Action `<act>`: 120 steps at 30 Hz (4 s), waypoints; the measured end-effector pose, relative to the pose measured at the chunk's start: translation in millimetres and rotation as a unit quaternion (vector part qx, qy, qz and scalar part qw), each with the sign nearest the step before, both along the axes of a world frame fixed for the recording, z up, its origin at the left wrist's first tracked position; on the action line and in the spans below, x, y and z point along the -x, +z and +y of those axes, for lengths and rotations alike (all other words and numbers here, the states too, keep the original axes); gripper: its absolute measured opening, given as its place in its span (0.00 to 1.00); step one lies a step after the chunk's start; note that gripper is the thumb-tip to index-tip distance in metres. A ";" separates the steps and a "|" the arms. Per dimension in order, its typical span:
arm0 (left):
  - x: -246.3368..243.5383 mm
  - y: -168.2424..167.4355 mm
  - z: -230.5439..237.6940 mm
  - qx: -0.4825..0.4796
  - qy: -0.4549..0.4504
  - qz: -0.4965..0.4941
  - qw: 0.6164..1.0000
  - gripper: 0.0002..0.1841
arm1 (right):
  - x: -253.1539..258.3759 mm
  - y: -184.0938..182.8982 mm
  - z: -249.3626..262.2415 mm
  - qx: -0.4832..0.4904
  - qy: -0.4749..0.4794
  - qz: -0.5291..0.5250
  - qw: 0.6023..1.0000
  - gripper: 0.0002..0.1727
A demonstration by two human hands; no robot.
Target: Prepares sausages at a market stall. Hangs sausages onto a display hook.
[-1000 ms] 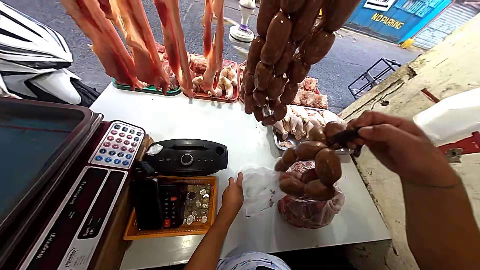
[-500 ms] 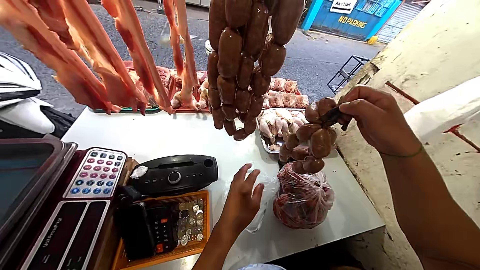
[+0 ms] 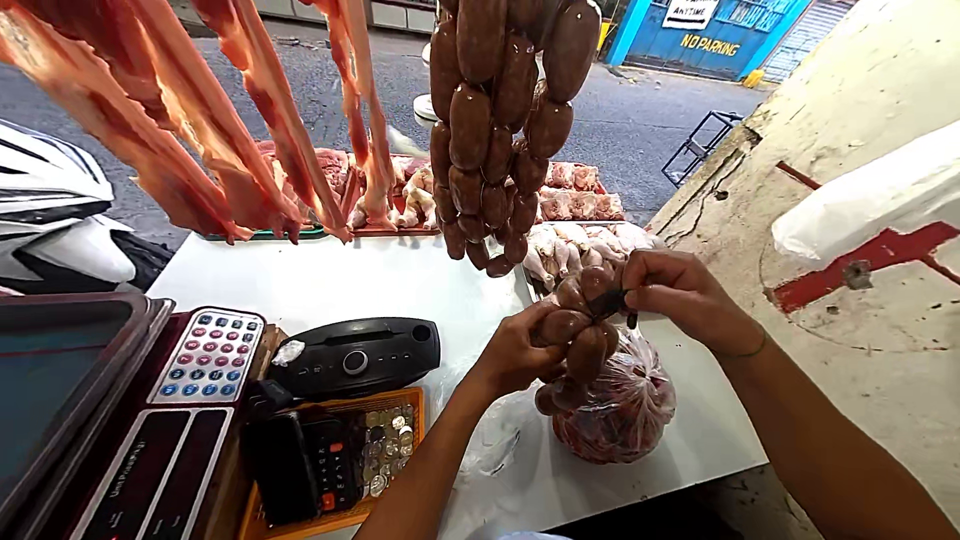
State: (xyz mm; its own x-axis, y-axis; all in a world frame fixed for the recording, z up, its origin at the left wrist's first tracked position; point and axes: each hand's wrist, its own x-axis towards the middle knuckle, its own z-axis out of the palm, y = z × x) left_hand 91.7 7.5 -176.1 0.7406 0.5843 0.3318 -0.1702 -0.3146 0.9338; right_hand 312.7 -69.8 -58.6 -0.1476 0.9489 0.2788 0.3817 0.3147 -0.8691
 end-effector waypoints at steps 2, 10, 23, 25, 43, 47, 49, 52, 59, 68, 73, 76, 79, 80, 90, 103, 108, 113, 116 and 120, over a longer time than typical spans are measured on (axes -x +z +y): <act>20.3 -3.4 -2.0 0.007 -0.036 0.011 0.999 0.25 | -1.3 -14.0 -0.7 0.016 0.042 0.029 0.999 0.06; 19.3 -20.9 3.3 0.315 -0.001 0.057 0.947 0.31 | 29.1 -45.3 17.0 0.002 0.225 -0.111 0.968 0.08; 31.9 -25.6 9.1 0.134 -0.086 0.256 0.953 0.27 | 33.8 -113.8 6.2 0.020 0.174 -0.135 0.975 0.09; 29.2 -35.5 10.3 0.113 -0.068 0.306 0.943 0.15 | 40.6 -126.1 10.0 0.029 0.160 -0.142 0.976 0.09; 32.2 -82.5 15.5 0.054 0.133 0.253 0.957 0.11 | 50.6 -168.7 52.4 0.118 0.043 0.003 0.992 0.11; 29.5 -92.0 18.6 0.114 0.117 0.179 0.970 0.10 | 31.2 -200.5 49.7 0.277 0.140 -0.075 0.948 0.35; 28.6 -90.8 15.8 0.123 0.110 0.164 0.973 0.10 | 32.3 -212.2 45.0 0.346 0.173 -0.066 0.920 0.40; 30.9 -93.4 14.3 0.129 0.146 0.171 0.966 0.11 | 32.6 -208.0 36.0 0.361 0.144 -0.078 0.918 0.36; 28.8 -91.9 4.9 0.061 0.204 0.269 0.939 0.16 | 41.8 -196.5 17.5 0.261 0.070 -0.084 0.959 0.28; 11.8 -94.0 10.3 0.175 0.250 0.316 0.898 0.11 | 45.8 -192.6 -16.4 0.189 -0.011 -0.052 0.980 0.29; 4.4 -102.1 7.7 0.249 0.248 0.276 0.895 0.11 | 52.2 -205.0 -44.7 0.098 -0.076 -0.054 0.991 0.26; -0.4 -97.6 4.3 0.301 0.210 0.250 0.896 0.13 | 57.2 -221.1 -55.7 0.058 -0.081 -0.076 0.992 0.27; -3.5 -90.1 -1.4 0.329 0.194 0.191 0.904 0.18 | 61.2 -227.6 -61.9 0.140 -0.099 -0.098 0.980 0.30; -5.5 -89.0 -4.2 0.329 0.196 0.171 0.908 0.19 | 64.7 -228.0 -62.5 0.172 -0.110 -0.109 0.973 0.31; -12.5 -94.7 -13.3 0.182 0.298 0.266 0.899 0.19 | 94.1 -226.3 -52.6 0.188 -0.267 -0.111 0.939 0.19; -7.7 -107.4 -24.2 0.308 0.360 0.115 0.873 0.08 | 93.3 -265.9 -55.9 0.058 -0.268 -0.070 0.959 0.20; -10.8 -96.8 -22.7 0.413 0.355 0.069 0.836 0.22 | 95.5 -270.7 -53.3 0.030 -0.288 -0.042 0.956 0.17; -12.9 -107.2 -23.0 0.440 0.378 0.058 0.813 0.34 | 101.0 -276.9 -54.1 0.017 -0.314 -0.088 0.945 0.17; -10.0 -109.8 -22.8 0.396 0.374 0.070 0.836 0.17 | 99.3 -271.8 -55.1 0.052 -0.299 -0.062 0.951 0.21; -6.7 -104.8 -19.4 0.371 0.340 0.074 0.861 0.11 | 88.9 -247.4 -49.5 0.205 -0.276 0.142 0.928 0.37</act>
State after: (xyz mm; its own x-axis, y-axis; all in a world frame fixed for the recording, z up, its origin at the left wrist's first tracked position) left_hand 98.4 -11.9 -280.9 0.1447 0.9103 -0.3879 -0.0446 0.3977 0.9164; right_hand 223.7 -119.3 -306.0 0.4163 0.8935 -0.1684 0.1243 -0.2394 -0.9629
